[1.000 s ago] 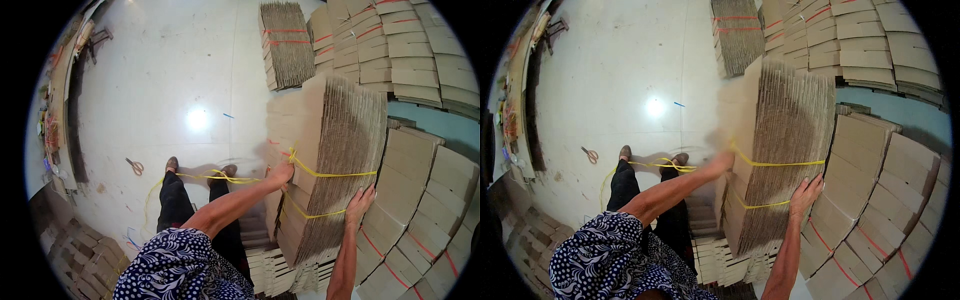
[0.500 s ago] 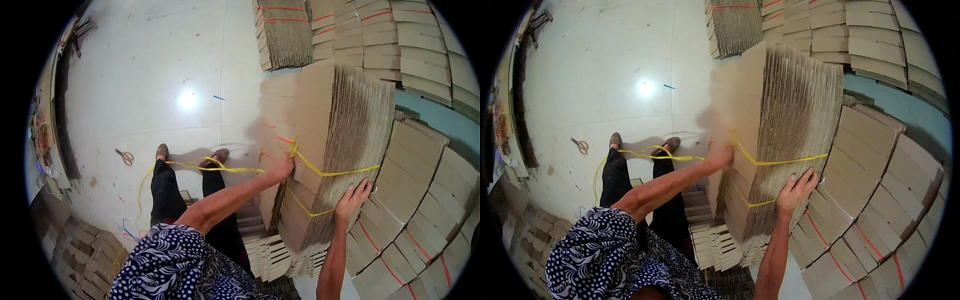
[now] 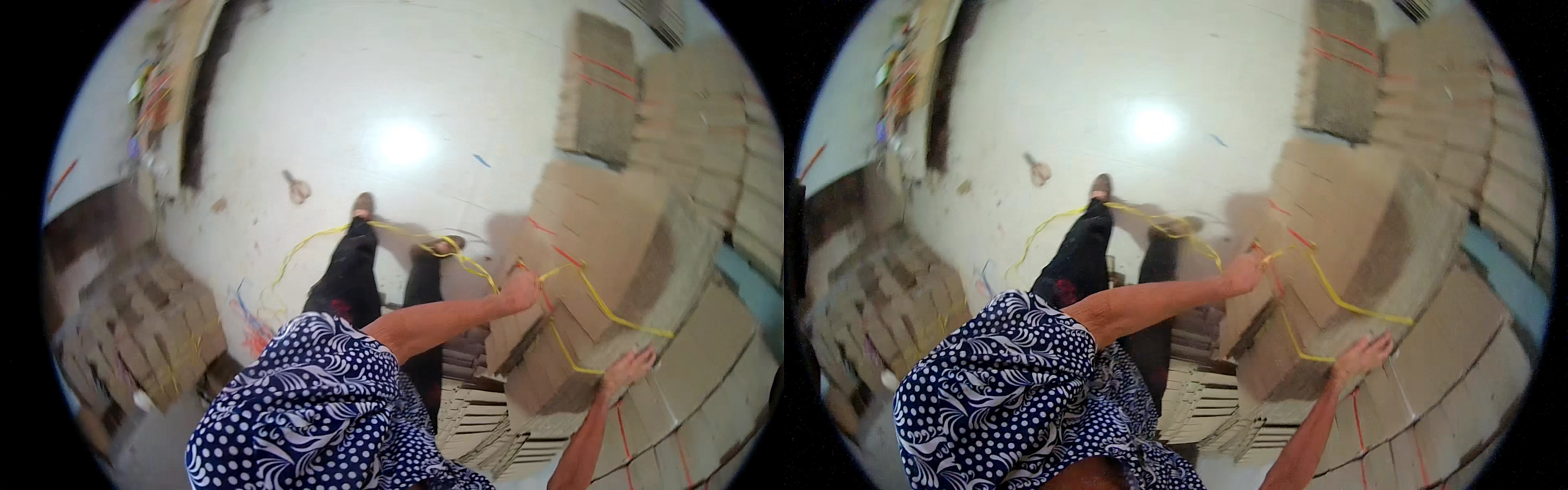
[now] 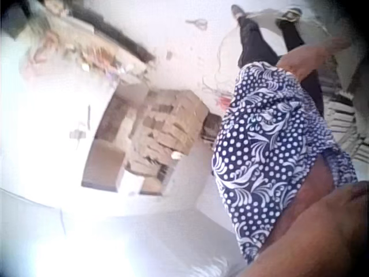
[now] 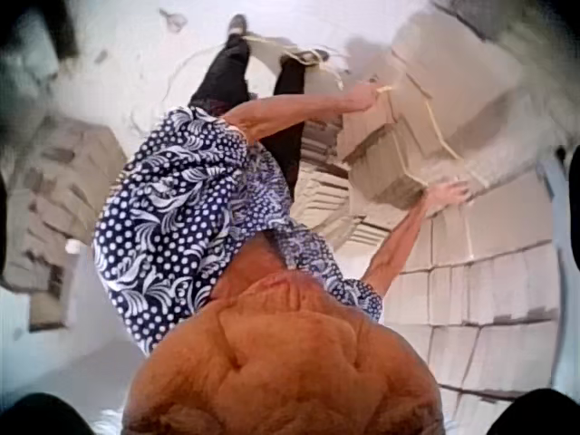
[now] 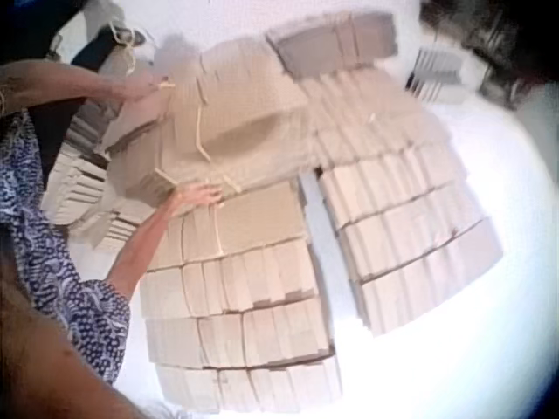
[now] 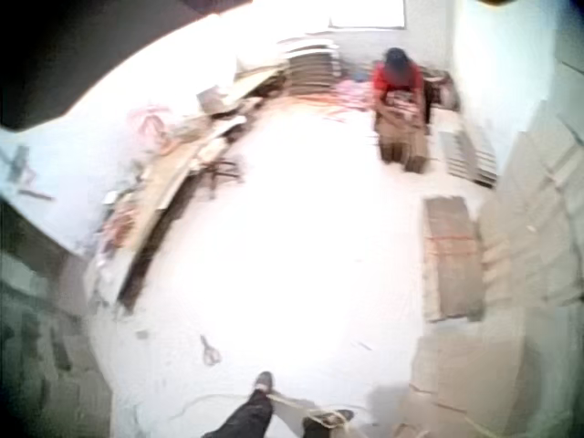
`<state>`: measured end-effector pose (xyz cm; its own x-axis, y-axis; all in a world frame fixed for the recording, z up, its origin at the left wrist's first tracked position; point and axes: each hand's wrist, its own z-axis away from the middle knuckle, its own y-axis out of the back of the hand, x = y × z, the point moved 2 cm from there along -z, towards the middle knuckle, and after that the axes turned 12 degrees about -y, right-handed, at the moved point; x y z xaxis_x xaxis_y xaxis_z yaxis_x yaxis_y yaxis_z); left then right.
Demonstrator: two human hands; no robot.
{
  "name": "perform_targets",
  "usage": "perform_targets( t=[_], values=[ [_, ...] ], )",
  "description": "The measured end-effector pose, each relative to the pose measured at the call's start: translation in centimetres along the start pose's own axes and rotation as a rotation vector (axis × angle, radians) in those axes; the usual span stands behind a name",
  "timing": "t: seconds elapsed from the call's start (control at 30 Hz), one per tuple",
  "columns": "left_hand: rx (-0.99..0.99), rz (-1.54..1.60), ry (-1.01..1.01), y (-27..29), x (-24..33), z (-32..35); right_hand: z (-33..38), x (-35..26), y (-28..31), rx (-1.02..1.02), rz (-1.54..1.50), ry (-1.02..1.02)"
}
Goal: The person sits on the floor and repeatedly stacks flat cardboard pieces, wraps them with yellow plastic straps, and ties the bundles. They use scissors to cut the straps and place the finished bundles on a growing stack nearby.
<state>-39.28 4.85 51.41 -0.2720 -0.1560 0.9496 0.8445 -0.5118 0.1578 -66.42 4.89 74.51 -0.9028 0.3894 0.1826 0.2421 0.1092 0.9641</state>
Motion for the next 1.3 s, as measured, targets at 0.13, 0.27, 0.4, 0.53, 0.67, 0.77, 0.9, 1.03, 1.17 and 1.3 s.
perform_targets(
  t=[0.13,0.27,0.4,0.53,0.67,0.77,0.9,1.03,1.17,1.3],
  values=[
    [0.15,0.28,0.148,10.9,1.4,11.3,1.1,1.6,2.2,-0.056,0.069,-0.064],
    [0.346,0.251,0.141,19.3,0.4,21.9,-0.9,-4.4,6.7,-0.363,0.41,0.035],
    [0.471,0.408,0.102,25.9,0.6,30.0,4.9,-23.8,7.9,-0.388,-0.213,0.291],
    [0.525,0.572,-0.141,29.8,1.9,35.2,21.9,-46.2,15.0,-1.289,-0.635,0.44],
    [0.676,0.785,-0.275,34.6,3.1,44.5,31.1,-54.7,16.9,-1.56,-0.69,0.664],
    [0.804,0.719,-0.197,34.9,3.7,50.6,35.6,-57.8,20.2,-1.561,-0.72,0.812],
    [0.982,0.507,-0.057,33.6,0.5,56.2,42.4,-61.8,21.5,-1.679,-0.636,1.041],
    [1.245,0.776,0.043,31.5,1.2,63.1,49.5,-63.1,23.8,-1.828,-0.561,1.176],
    [1.448,1.068,0.001,30.8,0.4,68.1,55.9,-65.2,24.7,-1.865,-0.544,1.244],
    [1.87,1.255,-0.086,29.4,1.2,74.0,63.0,-65.1,32.4,-1.747,-0.516,1.206]
  ],
)
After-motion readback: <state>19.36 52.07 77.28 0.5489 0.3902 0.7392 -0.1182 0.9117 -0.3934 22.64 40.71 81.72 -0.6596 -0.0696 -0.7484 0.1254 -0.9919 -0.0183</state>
